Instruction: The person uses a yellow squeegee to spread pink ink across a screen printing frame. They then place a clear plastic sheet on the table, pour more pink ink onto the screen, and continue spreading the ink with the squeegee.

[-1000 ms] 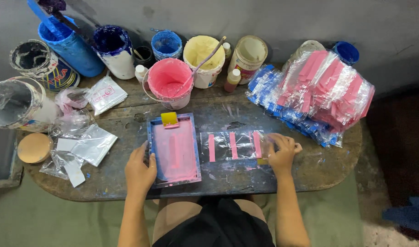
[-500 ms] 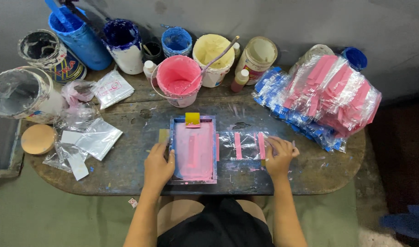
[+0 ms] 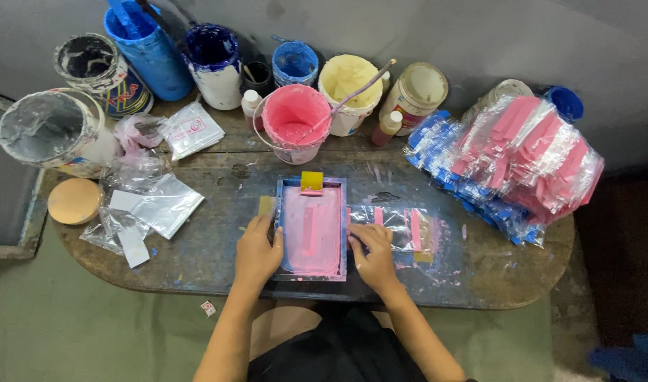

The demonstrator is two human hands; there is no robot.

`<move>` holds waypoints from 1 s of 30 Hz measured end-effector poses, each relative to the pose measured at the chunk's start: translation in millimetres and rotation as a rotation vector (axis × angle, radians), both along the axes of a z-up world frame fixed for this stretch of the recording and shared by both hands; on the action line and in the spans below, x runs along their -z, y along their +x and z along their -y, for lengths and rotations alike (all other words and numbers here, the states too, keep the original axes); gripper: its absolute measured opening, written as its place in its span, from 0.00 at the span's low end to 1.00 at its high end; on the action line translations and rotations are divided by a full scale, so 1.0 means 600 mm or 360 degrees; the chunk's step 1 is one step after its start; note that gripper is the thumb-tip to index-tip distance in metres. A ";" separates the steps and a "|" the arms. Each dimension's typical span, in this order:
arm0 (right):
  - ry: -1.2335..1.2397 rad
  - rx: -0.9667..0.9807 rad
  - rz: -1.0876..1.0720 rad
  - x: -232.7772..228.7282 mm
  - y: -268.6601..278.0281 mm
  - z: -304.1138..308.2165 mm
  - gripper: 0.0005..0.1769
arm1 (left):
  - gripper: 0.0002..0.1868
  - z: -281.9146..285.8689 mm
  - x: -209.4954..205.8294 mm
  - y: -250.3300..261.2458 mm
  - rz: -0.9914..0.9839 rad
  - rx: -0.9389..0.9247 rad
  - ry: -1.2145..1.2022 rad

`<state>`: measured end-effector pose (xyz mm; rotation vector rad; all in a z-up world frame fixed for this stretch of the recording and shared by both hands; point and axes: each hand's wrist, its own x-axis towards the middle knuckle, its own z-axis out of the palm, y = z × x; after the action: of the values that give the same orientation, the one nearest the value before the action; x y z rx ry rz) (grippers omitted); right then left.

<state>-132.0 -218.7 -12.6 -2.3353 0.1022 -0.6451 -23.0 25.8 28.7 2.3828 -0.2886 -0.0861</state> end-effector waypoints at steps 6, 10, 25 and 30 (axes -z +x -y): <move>0.0047 0.0033 -0.0065 -0.020 0.007 -0.013 0.12 | 0.23 -0.016 -0.014 0.004 0.0021 0.0001 -0.0048; 0.0047 0.0029 -0.0079 -0.021 0.005 -0.020 0.11 | 0.22 -0.020 -0.021 0.000 0.0025 -0.0031 -0.0069; 0.0164 -0.0339 -0.0084 -0.042 -0.018 -0.108 0.14 | 0.21 -0.117 -0.006 -0.038 0.0308 -0.0251 0.0039; 0.0191 -0.0120 -0.0072 -0.032 -0.022 -0.079 0.12 | 0.21 -0.079 -0.009 -0.031 0.0259 -0.0174 -0.0029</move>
<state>-145.0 -171.5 6.5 -2.2269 0.0709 -0.5344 -41.5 73.4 34.1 2.3865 -0.2339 0.1610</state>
